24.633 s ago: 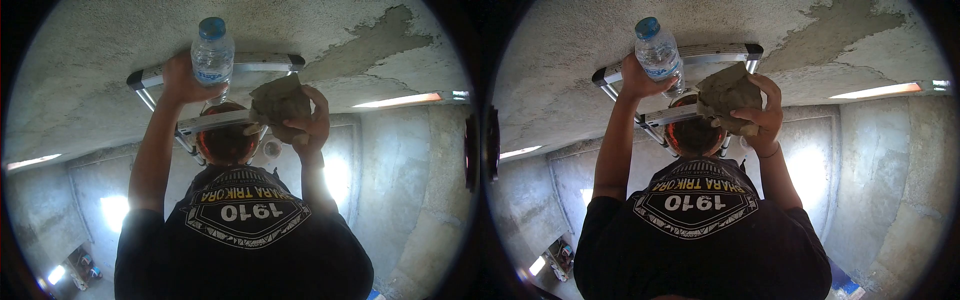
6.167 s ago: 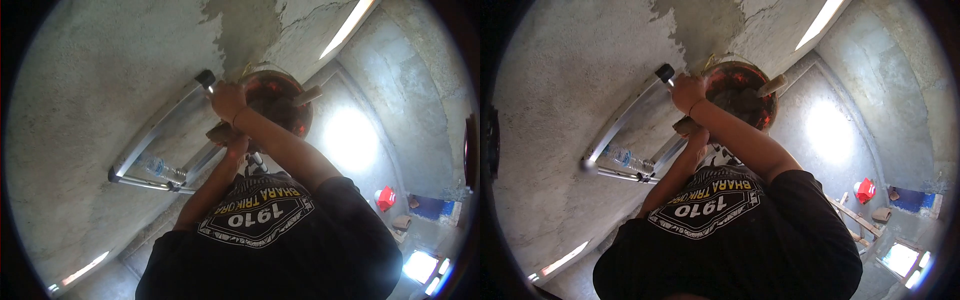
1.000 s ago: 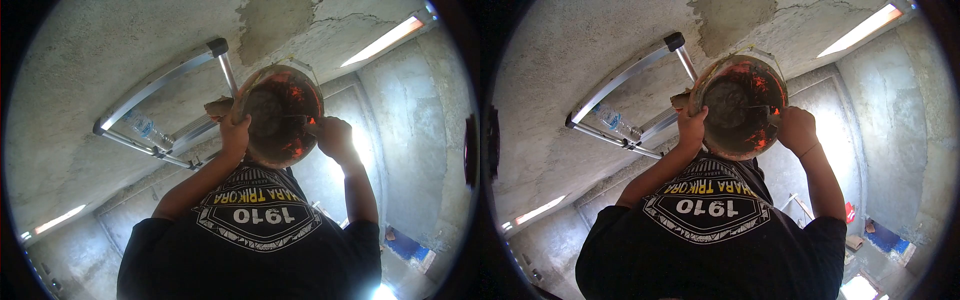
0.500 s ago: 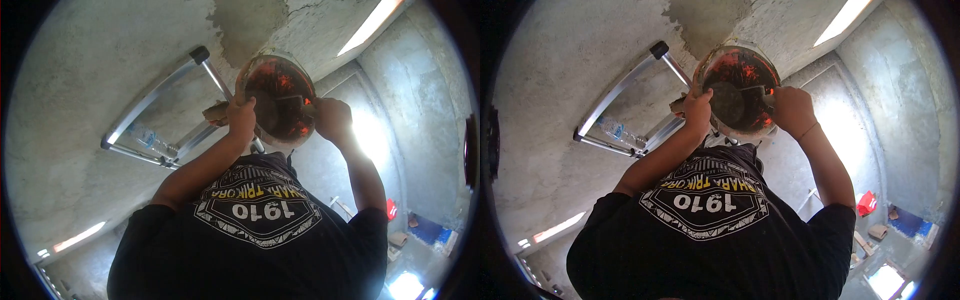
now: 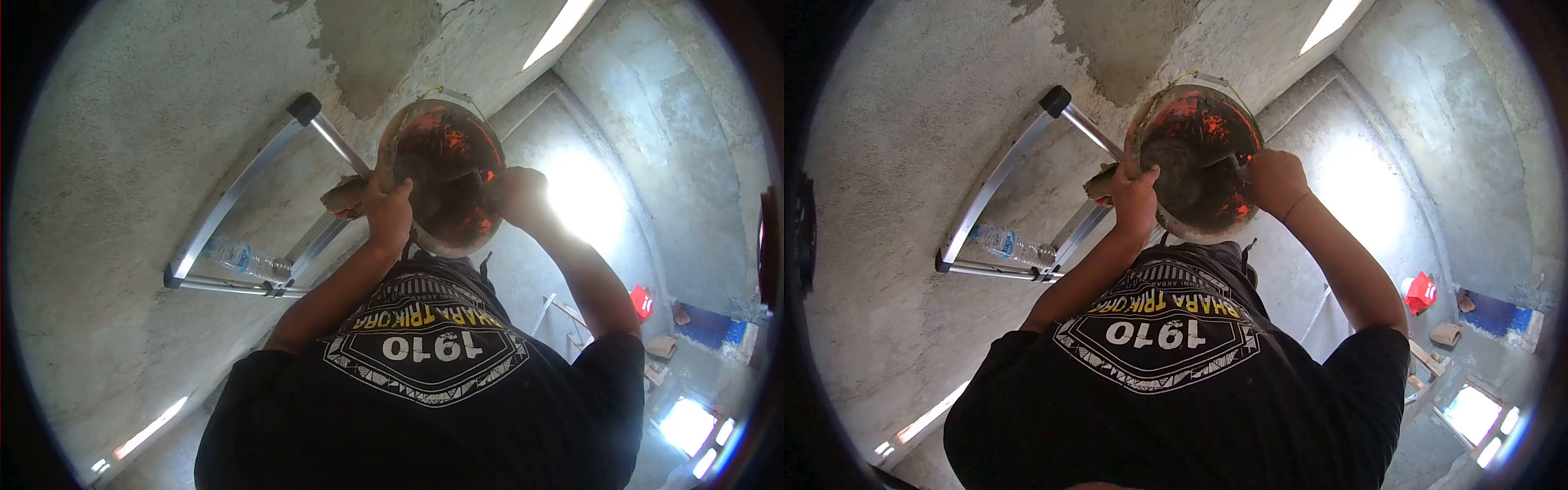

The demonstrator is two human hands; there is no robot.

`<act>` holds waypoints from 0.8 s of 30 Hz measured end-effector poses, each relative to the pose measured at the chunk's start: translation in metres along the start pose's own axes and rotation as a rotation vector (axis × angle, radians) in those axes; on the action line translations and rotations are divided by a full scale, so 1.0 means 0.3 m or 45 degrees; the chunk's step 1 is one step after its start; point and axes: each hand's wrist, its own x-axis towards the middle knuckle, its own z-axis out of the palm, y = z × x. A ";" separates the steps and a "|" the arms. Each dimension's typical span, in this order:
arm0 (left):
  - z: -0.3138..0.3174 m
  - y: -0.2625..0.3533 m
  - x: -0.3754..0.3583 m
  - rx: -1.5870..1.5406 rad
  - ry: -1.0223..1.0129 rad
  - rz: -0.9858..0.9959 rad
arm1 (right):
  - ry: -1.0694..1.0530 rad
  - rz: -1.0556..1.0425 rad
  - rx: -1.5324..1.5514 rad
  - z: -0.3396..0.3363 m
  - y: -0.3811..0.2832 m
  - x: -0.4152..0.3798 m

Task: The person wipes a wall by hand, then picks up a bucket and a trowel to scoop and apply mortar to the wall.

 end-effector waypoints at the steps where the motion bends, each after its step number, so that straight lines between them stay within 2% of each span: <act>1: -0.007 -0.017 0.006 0.132 -0.027 0.062 | -0.119 -0.001 -0.044 -0.006 0.002 -0.014; 2: -0.016 -0.034 0.004 0.267 -0.053 0.120 | -0.135 0.001 -0.045 0.029 0.018 -0.031; 3: -0.022 -0.051 0.001 0.266 -0.052 0.101 | -0.030 -0.038 0.021 0.087 0.046 -0.054; 4: -0.020 -0.056 0.004 0.212 -0.048 0.119 | 0.083 -0.076 0.085 0.082 0.037 -0.069; 7: -0.008 -0.034 0.004 0.137 -0.029 0.180 | 0.123 -0.053 0.146 0.025 -0.022 -0.145; 15: -0.004 -0.027 -0.019 0.274 -0.111 0.126 | -0.156 -0.067 0.165 -0.009 -0.087 -0.182; 17: -0.003 -0.019 -0.008 0.262 -0.293 0.298 | 0.050 -0.184 0.208 -0.017 -0.065 -0.172; 19: 0.005 0.006 0.006 0.350 -0.321 0.389 | 0.158 -0.072 0.353 0.031 -0.050 -0.138; 21: 0.012 0.040 0.025 0.442 -0.361 0.484 | 0.476 0.000 0.380 0.051 -0.073 -0.104; 24: 0.017 0.088 0.084 0.314 -0.445 0.382 | 0.403 0.135 0.340 0.052 -0.102 -0.078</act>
